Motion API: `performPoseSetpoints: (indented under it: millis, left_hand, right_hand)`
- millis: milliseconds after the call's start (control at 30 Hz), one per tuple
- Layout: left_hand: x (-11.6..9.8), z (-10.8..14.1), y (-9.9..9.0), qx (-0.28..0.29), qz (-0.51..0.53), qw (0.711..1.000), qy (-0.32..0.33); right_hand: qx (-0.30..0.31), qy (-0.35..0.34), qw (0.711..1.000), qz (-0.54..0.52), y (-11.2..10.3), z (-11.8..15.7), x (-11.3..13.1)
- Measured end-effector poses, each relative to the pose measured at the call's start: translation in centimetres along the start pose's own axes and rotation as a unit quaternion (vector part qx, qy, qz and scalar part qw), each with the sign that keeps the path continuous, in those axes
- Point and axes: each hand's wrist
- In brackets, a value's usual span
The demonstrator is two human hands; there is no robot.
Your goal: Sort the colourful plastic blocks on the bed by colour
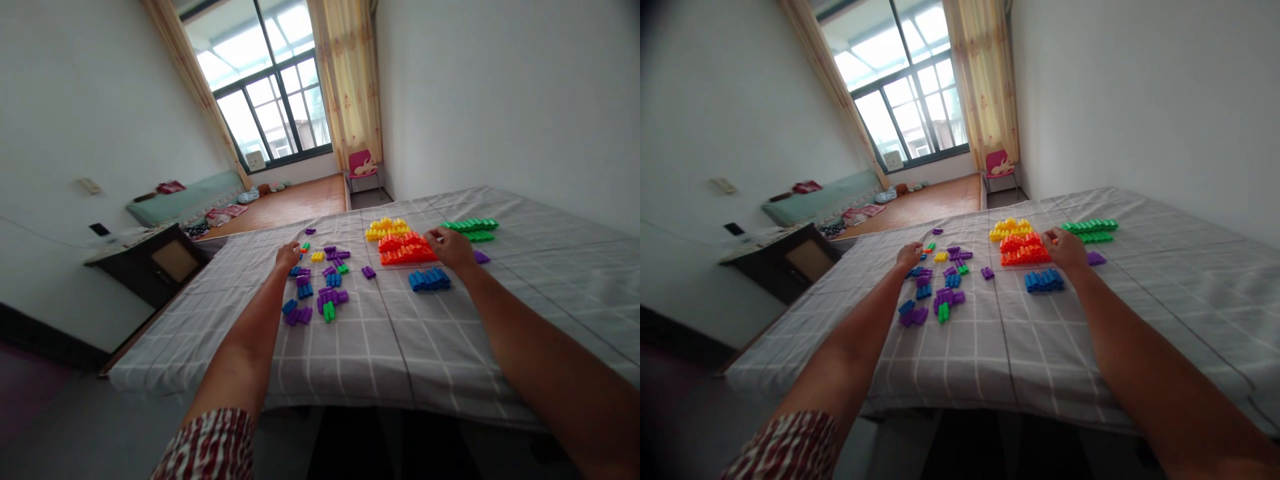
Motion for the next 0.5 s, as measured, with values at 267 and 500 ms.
performPoseSetpoints:
  millis: [267,500]
  left_hand:
    - [-0.1,-1.6,2.1,0.098,-0.133,0.986,-0.035]
    - [-0.8,-0.7,2.1,0.080,-0.152,0.984,-0.048]
  right_hand:
    - [-0.007,-0.020,1.000,-0.006,-0.3,0.0,0.3]
    - [-0.020,-0.023,0.999,-0.012,-0.2,-0.1,0.2]
Point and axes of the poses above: each hand's wrist, its own z-axis away from the middle knuckle, its own y-axis out of the palm, x = y × z, and after that the axes turned 14 degrees about z, right-handed
